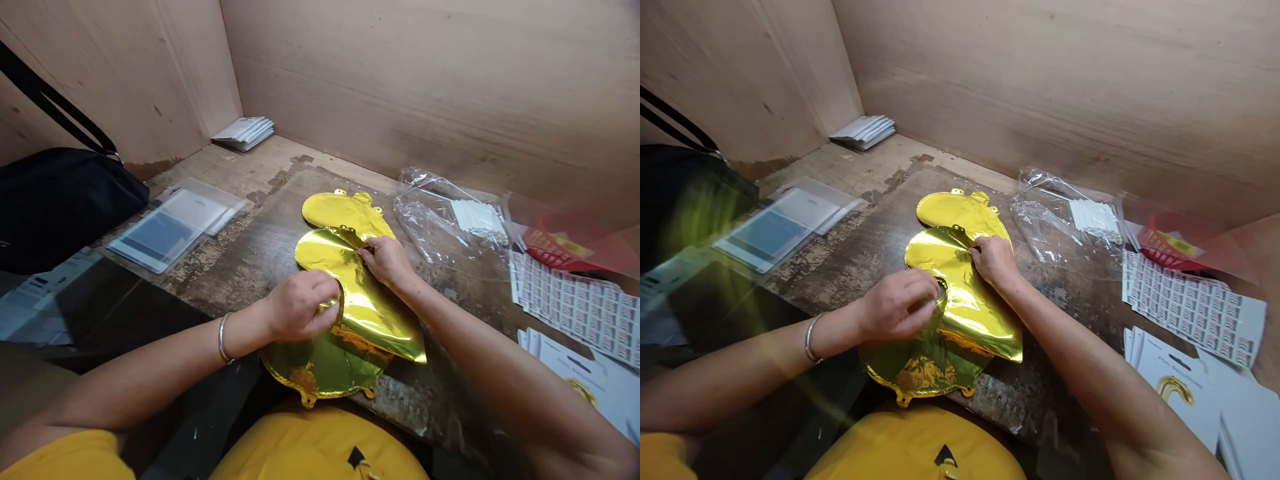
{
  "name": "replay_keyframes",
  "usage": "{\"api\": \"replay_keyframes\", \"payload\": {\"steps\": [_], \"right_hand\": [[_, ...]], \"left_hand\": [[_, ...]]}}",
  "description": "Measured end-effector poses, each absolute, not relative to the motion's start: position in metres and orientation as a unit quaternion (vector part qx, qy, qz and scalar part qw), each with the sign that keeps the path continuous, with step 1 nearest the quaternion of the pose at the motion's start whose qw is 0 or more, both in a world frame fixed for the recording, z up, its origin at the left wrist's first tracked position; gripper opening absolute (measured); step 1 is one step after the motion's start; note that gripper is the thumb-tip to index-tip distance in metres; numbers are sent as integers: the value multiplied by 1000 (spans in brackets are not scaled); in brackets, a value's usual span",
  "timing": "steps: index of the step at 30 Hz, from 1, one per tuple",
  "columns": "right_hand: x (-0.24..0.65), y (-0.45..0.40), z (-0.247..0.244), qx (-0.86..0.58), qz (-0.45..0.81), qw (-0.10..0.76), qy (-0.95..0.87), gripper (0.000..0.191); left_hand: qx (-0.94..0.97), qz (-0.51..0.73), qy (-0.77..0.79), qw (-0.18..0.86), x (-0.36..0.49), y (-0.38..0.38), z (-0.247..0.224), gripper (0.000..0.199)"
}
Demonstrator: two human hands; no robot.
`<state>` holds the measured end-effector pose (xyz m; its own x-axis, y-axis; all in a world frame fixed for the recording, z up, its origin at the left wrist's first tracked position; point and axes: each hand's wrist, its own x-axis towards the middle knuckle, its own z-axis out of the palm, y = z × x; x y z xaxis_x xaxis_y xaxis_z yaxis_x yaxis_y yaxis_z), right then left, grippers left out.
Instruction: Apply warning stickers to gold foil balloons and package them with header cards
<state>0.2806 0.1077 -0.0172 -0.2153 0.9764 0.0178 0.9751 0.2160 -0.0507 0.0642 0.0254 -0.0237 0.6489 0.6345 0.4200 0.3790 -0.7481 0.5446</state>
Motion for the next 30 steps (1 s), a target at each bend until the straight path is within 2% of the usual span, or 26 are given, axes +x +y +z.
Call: {"api": "replay_keyframes", "payload": {"steps": [3, 6, 10, 13, 16, 18, 22, 26, 30], "right_hand": [[278, 107, -15, -622, 17, 13, -783, 24], [277, 90, -6, -615, -14, 27, -788, 31], [283, 27, 0, -510, -37, 68, -856, 56], [292, -20, -13, -463, 39, 15, -885, 75], [298, -43, -31, -474, 84, -15, -877, 91], [300, -45, -38, -487, 96, -10, -868, 93], [301, -40, -42, -489, 108, 12, -866, 94], [300, -42, -36, -495, 99, 16, -863, 98], [304, -71, -32, -487, 53, 33, -871, 88]], "left_hand": [[888, 237, 377, 118, 69, 37, -28, 38], [898, 124, 407, 111, 73, 43, -42, 50], [901, 93, 409, 115, 70, 44, -55, 54], [902, 78, 405, 125, 68, 49, -50, 55], [881, 86, 454, 101, 73, 48, -35, 52], [880, 124, 454, 64, 80, 36, -26, 50], [960, 116, 243, 74, 93, -14, -32, 48], [963, 73, 239, 98, 91, -44, -51, 58], [964, 64, 237, 102, 88, -43, -51, 63]]}}
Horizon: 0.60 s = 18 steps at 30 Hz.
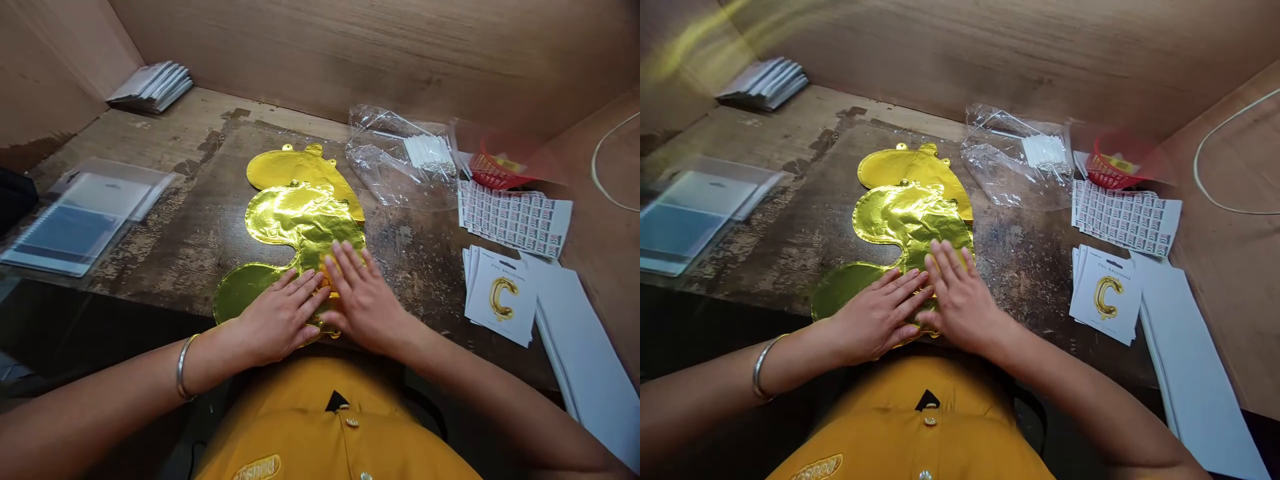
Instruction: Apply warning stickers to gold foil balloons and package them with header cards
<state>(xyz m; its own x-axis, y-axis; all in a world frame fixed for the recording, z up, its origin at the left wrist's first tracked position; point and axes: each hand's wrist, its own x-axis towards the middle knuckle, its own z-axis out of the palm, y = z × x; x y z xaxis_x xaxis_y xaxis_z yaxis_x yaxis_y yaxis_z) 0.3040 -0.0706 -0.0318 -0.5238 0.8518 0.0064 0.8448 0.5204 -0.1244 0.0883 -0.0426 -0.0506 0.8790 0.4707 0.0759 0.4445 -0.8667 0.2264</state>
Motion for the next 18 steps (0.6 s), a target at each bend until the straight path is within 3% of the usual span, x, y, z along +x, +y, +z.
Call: {"api": "replay_keyframes", "payload": {"steps": [5, 8, 11, 14, 18], "right_hand": [[338, -120, -28, -504, 42, -17, -862, 80], [344, -130, -18, -551, -11, 8, -835, 74], [333, -130, -13, -490, 23, 7, -871, 72], [329, -130, -8, -512, 44, -22, -857, 56], [327, -115, 11, -576, -34, 71, -814, 42]], "left_hand": [[964, 65, 239, 94, 87, -41, -45, 61], [965, 75, 234, 87, 87, -43, -46, 60], [965, 79, 235, 85, 88, -43, -47, 59], [965, 70, 235, 88, 88, -43, -46, 57], [965, 60, 240, 87, 87, -42, -45, 56]]}}
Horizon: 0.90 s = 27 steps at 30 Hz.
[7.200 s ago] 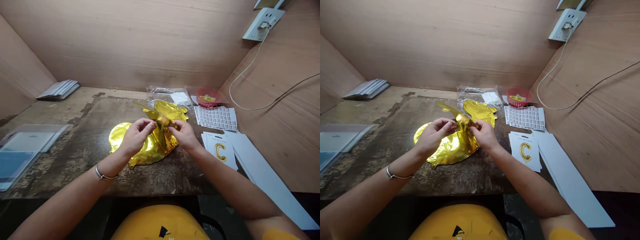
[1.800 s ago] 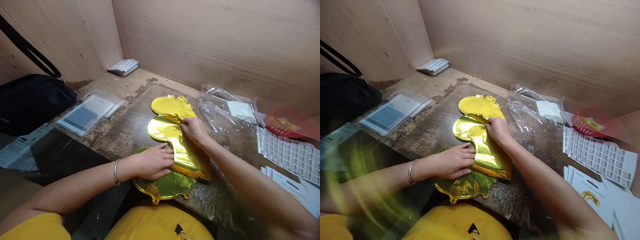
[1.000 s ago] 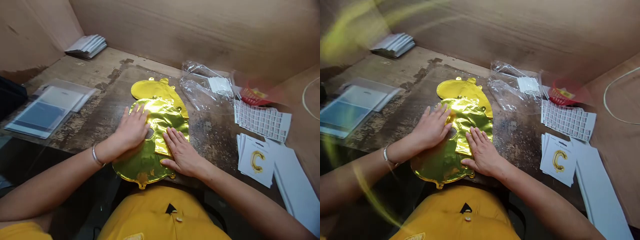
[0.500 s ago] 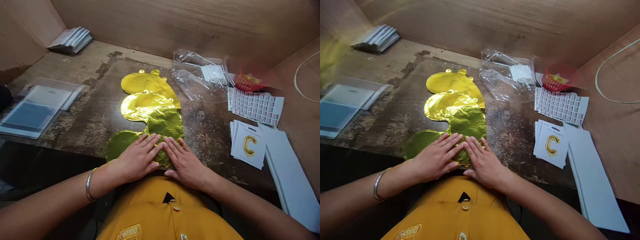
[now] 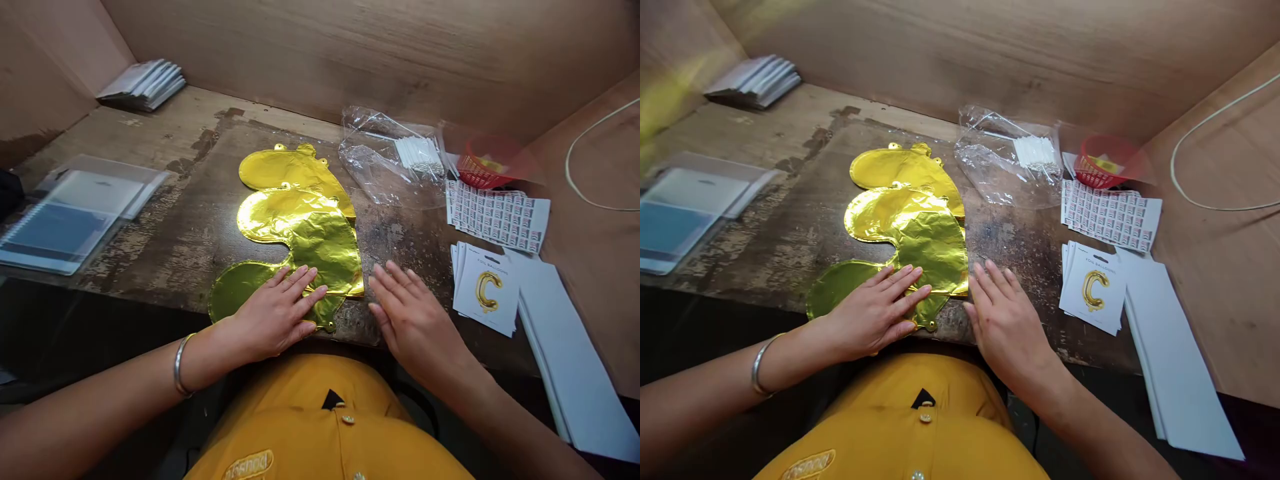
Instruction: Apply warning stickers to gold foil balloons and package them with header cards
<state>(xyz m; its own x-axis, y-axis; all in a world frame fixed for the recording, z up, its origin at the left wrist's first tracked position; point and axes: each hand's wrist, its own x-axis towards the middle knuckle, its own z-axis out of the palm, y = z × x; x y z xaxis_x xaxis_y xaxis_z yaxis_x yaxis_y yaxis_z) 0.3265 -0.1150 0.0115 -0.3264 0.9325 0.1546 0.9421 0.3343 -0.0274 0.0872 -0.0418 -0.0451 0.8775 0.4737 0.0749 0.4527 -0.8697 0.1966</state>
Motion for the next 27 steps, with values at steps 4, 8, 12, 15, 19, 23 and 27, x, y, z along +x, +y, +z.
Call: {"api": "replay_keyframes", "payload": {"steps": [4, 8, 12, 15, 19, 23, 27], "right_hand": [[300, -73, 3, -491, 22, 163, -855, 46], [280, -45, -35, -496, 118, 122, -852, 47], [280, -45, -52, -505, 126, 123, -845, 49], [282, -48, -51, -510, 123, 119, -843, 49], [281, -48, -50, -513, 114, 112, -843, 49], [279, -47, -50, -516, 114, 110, -842, 49], [280, -48, -48, -518, 118, 111, -840, 49]], "left_hand": [[964, 58, 245, 89, 93, -45, -45, 58], [964, 63, 240, 90, 89, -46, -42, 61], [958, 50, 251, 126, 48, -15, -24, 43], [871, 85, 465, 132, 14, 37, -8, 35], [736, 119, 637, 196, 21, 105, -5, 55], [740, 81, 633, 213, 62, 138, -13, 72], [726, 48, 640, 247, 75, 150, -13, 57]]}}
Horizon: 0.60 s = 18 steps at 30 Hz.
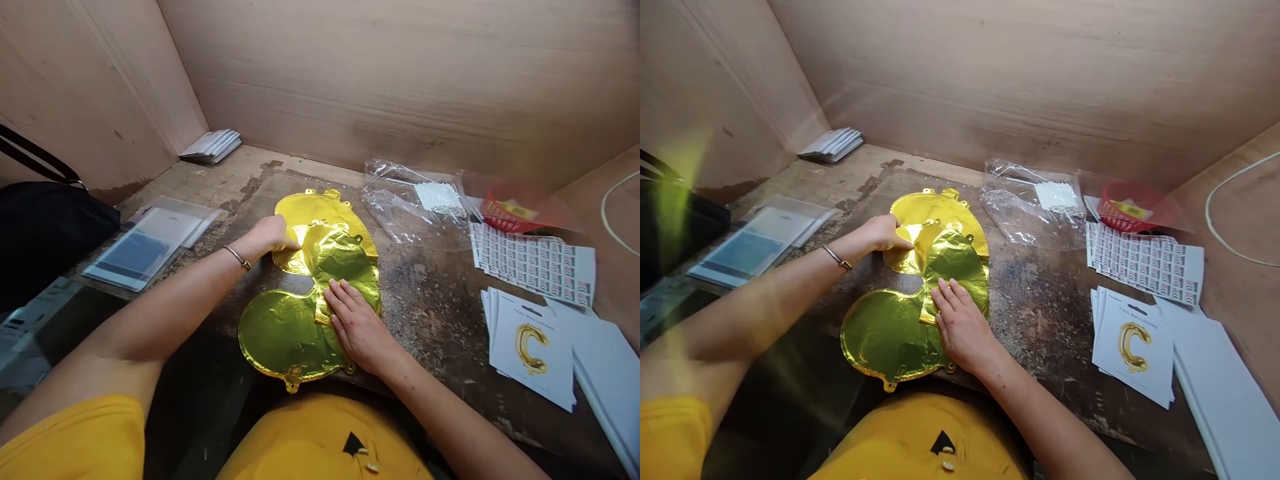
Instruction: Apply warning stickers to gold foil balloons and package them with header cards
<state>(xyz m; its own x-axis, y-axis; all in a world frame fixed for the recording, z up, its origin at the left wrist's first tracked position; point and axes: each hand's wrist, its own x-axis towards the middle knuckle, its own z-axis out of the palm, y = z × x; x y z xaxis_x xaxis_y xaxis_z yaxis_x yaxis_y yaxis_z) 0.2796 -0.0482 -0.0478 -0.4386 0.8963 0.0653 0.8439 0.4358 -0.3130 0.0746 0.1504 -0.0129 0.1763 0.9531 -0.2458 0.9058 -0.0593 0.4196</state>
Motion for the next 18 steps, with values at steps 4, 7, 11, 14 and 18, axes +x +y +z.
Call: {"api": "replay_keyframes", "payload": {"steps": [4, 7, 11, 14, 18], "right_hand": [[280, -49, -44, -517, 117, 115, -840, 48], [278, -48, -47, -515, 115, 119, -841, 48], [278, -46, -48, -513, 119, 129, -840, 49], [290, -50, -25, -508, 94, 199, -833, 55], [319, -69, 25, -549, -41, 347, -760, 68]], "left_hand": [[720, 65, 618, 310, 64, 148, -8, 38], [714, 123, 580, 372, 60, 137, -3, 28], [700, 200, 534, 430, 71, 115, 22, 24], [725, 337, 490, 347, 82, 86, 64, 20], [866, 394, 304, 56, 91, 29, 107, 22]]}}
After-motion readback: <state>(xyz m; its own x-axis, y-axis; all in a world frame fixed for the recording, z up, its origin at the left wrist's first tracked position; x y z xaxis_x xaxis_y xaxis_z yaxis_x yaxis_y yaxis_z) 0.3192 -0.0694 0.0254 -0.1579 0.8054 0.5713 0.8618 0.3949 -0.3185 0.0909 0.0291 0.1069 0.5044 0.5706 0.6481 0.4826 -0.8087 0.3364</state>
